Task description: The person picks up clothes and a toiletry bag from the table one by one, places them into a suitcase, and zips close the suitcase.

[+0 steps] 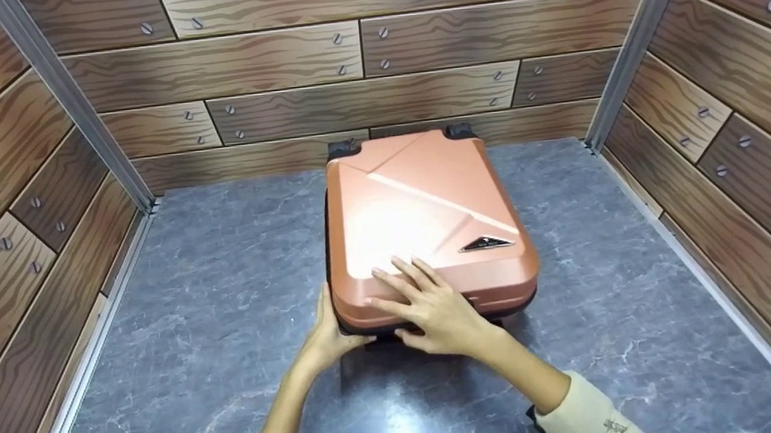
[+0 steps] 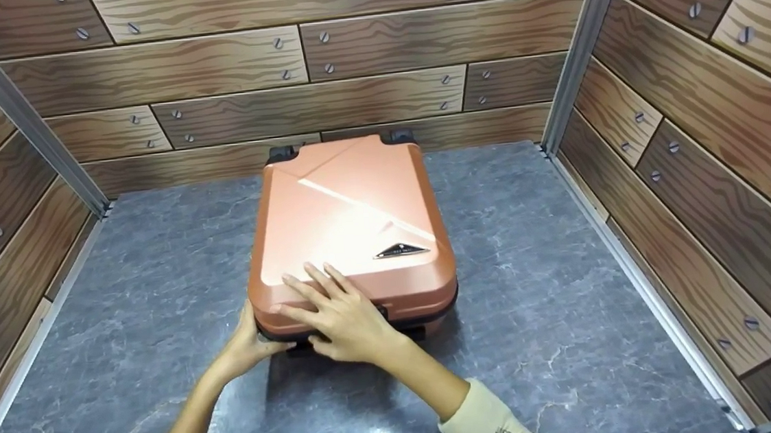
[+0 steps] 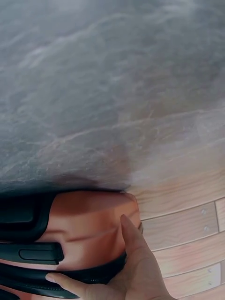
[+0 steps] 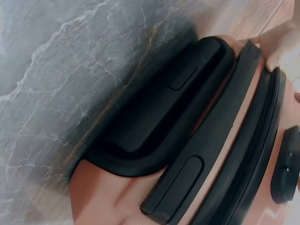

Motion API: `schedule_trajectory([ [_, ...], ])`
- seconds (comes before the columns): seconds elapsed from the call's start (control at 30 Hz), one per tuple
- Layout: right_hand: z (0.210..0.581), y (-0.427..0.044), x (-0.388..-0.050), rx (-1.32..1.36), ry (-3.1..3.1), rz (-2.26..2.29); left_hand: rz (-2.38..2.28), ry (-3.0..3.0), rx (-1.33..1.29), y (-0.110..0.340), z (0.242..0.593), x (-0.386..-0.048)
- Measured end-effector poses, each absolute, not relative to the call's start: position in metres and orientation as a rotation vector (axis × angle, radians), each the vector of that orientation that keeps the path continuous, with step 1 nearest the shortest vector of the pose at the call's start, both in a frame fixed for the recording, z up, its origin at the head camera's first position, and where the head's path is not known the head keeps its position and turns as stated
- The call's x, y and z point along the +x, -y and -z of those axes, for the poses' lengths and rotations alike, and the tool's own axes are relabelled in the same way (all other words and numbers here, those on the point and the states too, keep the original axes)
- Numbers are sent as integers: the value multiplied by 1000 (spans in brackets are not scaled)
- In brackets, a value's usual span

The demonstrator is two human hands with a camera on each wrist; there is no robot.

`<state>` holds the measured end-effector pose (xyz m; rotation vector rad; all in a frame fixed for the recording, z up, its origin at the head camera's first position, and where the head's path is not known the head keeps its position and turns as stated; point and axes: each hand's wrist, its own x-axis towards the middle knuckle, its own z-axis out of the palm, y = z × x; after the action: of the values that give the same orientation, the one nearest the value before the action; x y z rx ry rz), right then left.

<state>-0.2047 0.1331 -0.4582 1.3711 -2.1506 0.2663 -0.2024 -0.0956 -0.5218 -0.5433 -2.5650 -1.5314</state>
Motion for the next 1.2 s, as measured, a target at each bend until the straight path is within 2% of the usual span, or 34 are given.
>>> schedule_trajectory([
  [0.2, 451, -145, -204, 1408, 2086, -428, 1416, 2708, -416, 93, 505, -193],
  [0.33, 446, -162, -206, 1292, 2007, -557, 1160, 2620, -479, 84, 489, -189],
  [0.57, 441, -214, -216, 854, 1899, -835, 517, 2309, -742, 51, 459, -190],
  [0.87, 443, -263, -206, 357, 1927, -1332, 141, 2186, -1007, 1, 451, -195],
  [1.2, 497, -303, -225, -80, 1956, -1793, -45, 2148, -1098, -16, 464, -205],
])
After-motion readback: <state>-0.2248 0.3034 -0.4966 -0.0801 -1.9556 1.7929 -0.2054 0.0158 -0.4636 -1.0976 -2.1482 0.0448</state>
